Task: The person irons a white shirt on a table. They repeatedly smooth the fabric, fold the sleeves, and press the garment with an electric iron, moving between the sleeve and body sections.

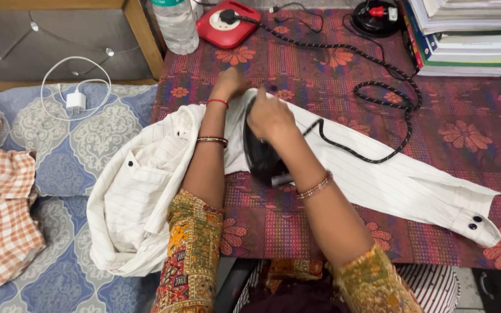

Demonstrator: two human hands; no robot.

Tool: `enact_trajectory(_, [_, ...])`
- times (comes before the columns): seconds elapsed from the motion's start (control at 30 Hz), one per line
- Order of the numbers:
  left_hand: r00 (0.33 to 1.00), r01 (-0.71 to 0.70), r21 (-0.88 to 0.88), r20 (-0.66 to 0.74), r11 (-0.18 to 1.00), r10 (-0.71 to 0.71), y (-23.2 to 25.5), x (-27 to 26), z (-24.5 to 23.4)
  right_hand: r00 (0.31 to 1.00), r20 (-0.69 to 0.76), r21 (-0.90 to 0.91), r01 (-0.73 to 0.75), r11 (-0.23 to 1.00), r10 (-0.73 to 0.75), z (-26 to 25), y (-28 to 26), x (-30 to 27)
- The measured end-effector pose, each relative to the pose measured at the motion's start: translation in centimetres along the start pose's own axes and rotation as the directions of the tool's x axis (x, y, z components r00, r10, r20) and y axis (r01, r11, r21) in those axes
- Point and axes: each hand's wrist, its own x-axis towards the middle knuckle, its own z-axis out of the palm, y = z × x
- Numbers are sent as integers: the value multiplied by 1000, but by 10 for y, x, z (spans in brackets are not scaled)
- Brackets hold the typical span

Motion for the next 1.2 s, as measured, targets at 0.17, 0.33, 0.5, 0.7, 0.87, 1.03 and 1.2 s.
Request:
enact_trajectory(0.17, [995,-18,-165,-101,986,2,7,-5,-3,995,-88,-33,47,998,-50,13,-2,0])
enact_trajectory(0.33, [994,-106,-161,-3,981,107,26,-24,-23,995,-31,-99,95,991,-99,7,7,-20])
enact_trajectory(0.5, [974,-203,-147,75,968,215,34,-43,-30,996,-39,-226,74,971,-84,-32,54,-38])
enact_trajectory(0.7, [998,-22,-270,-59,962,6,29,-40,-16,987,143,-239,110,965,-77,-119,142,-120])
enact_trajectory(0.87, [999,35,-346,-16,938,-43,25,-36,-7,997,60,-210,52,976,-40,-124,141,-124])
enact_trajectory(1.03, [999,-11,-401,-35,916,-3,18,-28,-3,993,-8,-236,114,965,-119,-93,98,-62])
enact_trajectory(1.2, [988,-13,-299,-152,954,-34,5,-10,10,972,-46,-237,212,948,-229,-68,60,0])
